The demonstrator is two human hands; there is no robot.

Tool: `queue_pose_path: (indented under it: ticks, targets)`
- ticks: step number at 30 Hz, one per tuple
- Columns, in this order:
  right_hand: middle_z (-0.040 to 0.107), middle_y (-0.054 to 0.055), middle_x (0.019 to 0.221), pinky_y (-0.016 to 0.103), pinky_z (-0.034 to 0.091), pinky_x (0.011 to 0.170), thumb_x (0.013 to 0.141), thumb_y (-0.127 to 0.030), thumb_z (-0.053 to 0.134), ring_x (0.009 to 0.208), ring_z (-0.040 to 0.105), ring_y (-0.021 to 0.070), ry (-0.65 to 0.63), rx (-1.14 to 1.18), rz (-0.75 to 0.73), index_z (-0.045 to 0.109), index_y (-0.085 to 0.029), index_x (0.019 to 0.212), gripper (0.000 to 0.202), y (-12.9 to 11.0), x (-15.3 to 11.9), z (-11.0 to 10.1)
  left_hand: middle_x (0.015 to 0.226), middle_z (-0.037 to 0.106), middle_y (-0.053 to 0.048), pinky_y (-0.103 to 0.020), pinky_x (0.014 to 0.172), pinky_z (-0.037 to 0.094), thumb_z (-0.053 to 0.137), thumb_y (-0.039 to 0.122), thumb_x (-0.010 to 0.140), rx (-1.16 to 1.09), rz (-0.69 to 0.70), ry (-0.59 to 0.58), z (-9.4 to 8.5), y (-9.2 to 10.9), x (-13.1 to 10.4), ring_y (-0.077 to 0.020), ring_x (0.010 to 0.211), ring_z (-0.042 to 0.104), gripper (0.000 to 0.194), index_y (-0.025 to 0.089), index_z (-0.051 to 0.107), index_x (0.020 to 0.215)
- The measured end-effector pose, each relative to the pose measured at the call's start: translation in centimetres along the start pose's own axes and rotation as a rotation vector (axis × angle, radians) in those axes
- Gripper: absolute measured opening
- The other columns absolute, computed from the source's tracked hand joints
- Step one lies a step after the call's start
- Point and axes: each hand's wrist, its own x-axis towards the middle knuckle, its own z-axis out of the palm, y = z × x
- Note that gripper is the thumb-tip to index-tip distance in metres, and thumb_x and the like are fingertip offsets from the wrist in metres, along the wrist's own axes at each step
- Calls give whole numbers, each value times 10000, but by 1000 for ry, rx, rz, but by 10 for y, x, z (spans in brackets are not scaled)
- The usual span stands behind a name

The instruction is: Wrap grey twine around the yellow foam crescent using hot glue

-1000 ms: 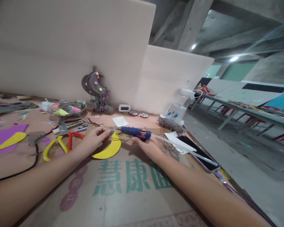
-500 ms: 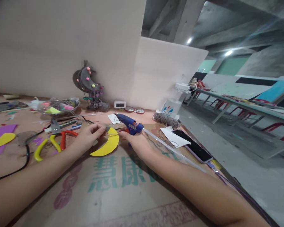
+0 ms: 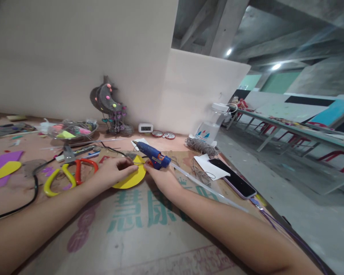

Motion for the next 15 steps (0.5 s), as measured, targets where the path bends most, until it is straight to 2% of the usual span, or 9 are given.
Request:
queue_pose_path:
  ticks: [5, 7, 8, 12, 15]
  targets:
    - [681, 25, 876, 305, 484, 775, 713, -360, 575, 836, 625, 184, 48, 64, 31, 626, -192, 847, 222, 2, -1, 1, 658, 641, -9, -219, 546, 407, 607, 398, 667, -45, 30, -79, -1, -1, -1, -151, 622, 552, 239, 167, 668, 671]
    - [679, 37, 899, 313, 483, 774, 712, -370, 576, 843, 622, 188, 90, 57, 40, 629, -181, 868, 250, 2, -1, -1, 653, 615, -2, -215, 550, 402, 588, 409, 693, -104, 36, -72, -3, -5, 1, -132, 603, 533, 251, 164, 642, 696]
    - [680, 40, 903, 315, 484, 772, 712, -369, 578, 843, 622, 189, 108, 58, 49, 631, -179, 879, 258, 2, 0, -2, 631, 589, 6, -211, 539, 395, 575, 420, 706, -140, 31, -30, -5, -7, 3, -121, 580, 516, 260, 163, 620, 697]
    - [685, 38, 858, 316, 491, 753, 710, -366, 587, 833, 624, 195, 114, 34, 87, 640, -185, 864, 243, 1, 0, -5, 557, 495, 26, -217, 491, 383, 469, 477, 761, -357, -21, 259, -10, -18, 10, -107, 501, 466, 329, 173, 504, 640]
    - [685, 28, 823, 321, 497, 748, 714, -361, 585, 819, 627, 199, 90, 3, 83, 642, -197, 833, 211, 0, 0, -6, 621, 516, 24, -212, 503, 390, 501, 422, 744, -391, -27, 352, -10, -22, 13, -105, 530, 482, 253, 171, 523, 725]
